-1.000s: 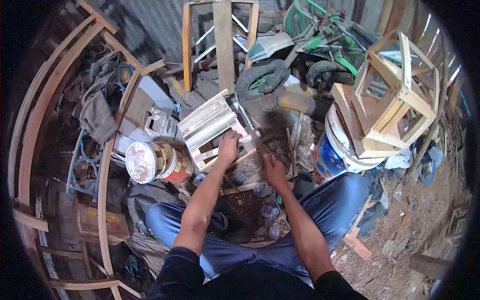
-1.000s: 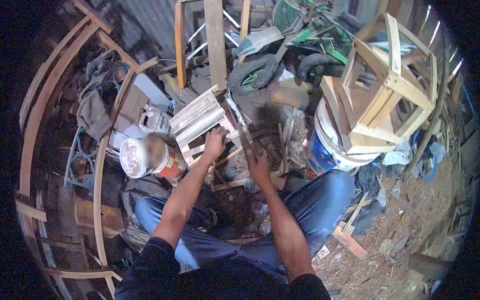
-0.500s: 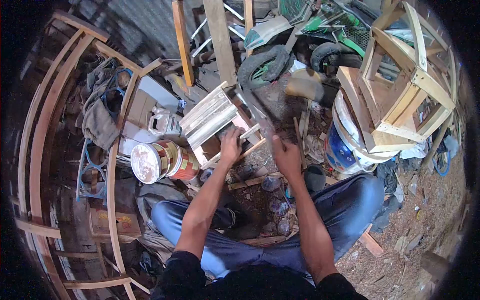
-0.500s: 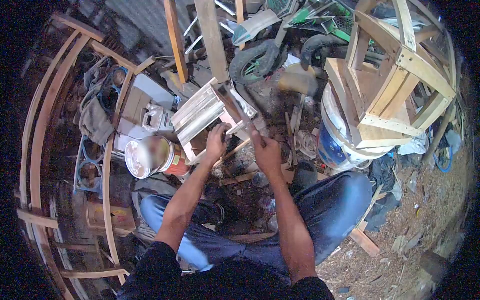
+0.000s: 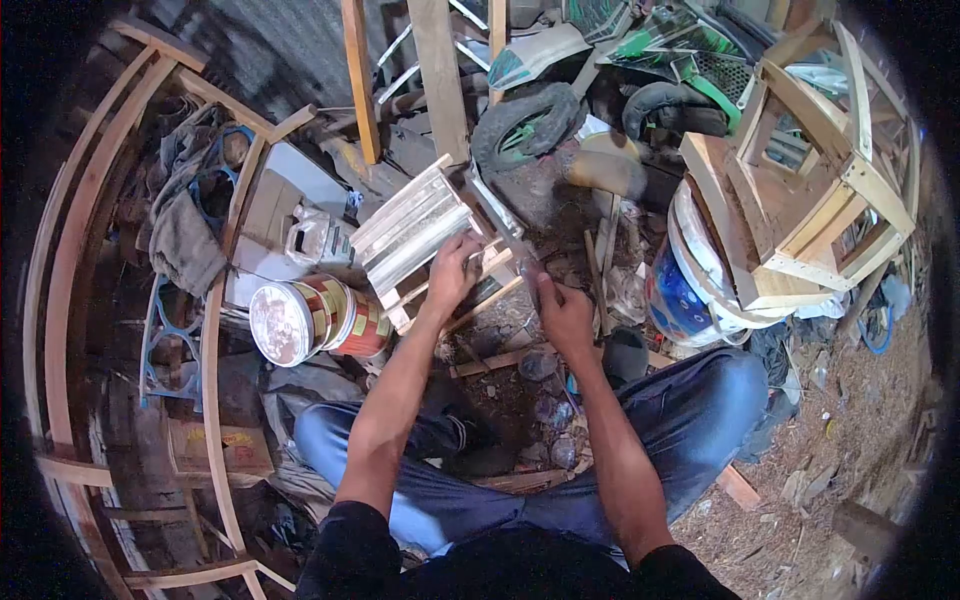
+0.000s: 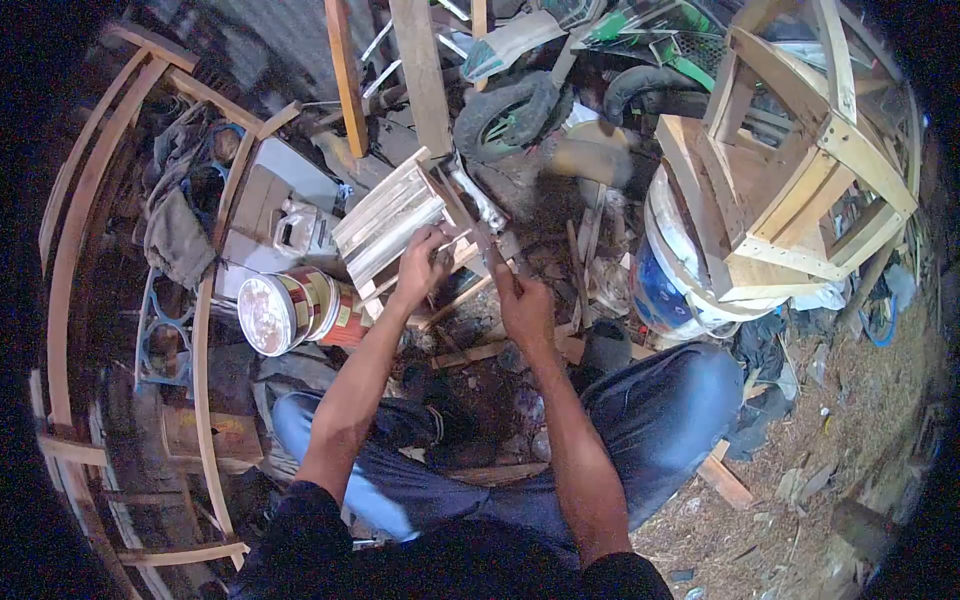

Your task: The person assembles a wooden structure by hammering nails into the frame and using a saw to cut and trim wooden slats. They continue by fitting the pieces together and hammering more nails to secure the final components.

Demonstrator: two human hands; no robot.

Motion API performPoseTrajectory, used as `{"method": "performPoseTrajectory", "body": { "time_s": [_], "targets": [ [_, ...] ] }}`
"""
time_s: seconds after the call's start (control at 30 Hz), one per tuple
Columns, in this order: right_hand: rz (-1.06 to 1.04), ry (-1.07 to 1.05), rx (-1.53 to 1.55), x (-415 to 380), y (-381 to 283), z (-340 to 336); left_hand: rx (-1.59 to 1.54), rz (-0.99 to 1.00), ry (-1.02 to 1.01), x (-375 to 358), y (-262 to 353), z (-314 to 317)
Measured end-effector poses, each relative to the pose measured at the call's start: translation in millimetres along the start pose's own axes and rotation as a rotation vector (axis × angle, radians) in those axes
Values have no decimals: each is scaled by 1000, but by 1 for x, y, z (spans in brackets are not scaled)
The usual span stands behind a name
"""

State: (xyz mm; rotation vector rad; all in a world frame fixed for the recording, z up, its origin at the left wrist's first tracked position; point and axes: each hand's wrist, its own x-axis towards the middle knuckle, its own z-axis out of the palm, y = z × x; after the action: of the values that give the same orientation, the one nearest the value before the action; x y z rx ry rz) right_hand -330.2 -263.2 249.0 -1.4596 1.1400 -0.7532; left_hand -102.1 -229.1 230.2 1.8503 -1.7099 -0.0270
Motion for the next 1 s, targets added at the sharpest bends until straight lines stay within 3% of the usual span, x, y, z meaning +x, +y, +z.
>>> {"method": "performPoseTrajectory", "body": {
  "time_s": [0.07,0.17,0.23,0.33,0.37,0.6,0.67,0.73,0.87,1.0],
  "targets": [
    [-16,13,-24,-1,5,4,-24,-17,-26,-4,-7,2],
    [41,36,21,-3,17,11,-101,-51,102,-23,-20,22],
    [-134,113,-126,-1,27,15,-100,-115,148,-23,-22,27],
    [57,-17,-102,-3,22,9,-364,-227,87,-24,-21,29],
    [57,-18,-101,-5,17,8,-266,-47,107,-23,-30,32],
    [-30,0,-95,-16,48,15,56,-41,183,-11,1,28],
    [-19,-23,-63,-19,66,22,56,-44,167,-8,-8,32],
    [-142,59,-57,-23,71,24,-19,-23,79,-10,-17,36],
    [-78,45,-174,-21,66,24,-55,-30,159,-13,-22,37],
    [-95,60,-435,-20,60,31,-124,-166,241,-9,-13,31]
  ]
}}
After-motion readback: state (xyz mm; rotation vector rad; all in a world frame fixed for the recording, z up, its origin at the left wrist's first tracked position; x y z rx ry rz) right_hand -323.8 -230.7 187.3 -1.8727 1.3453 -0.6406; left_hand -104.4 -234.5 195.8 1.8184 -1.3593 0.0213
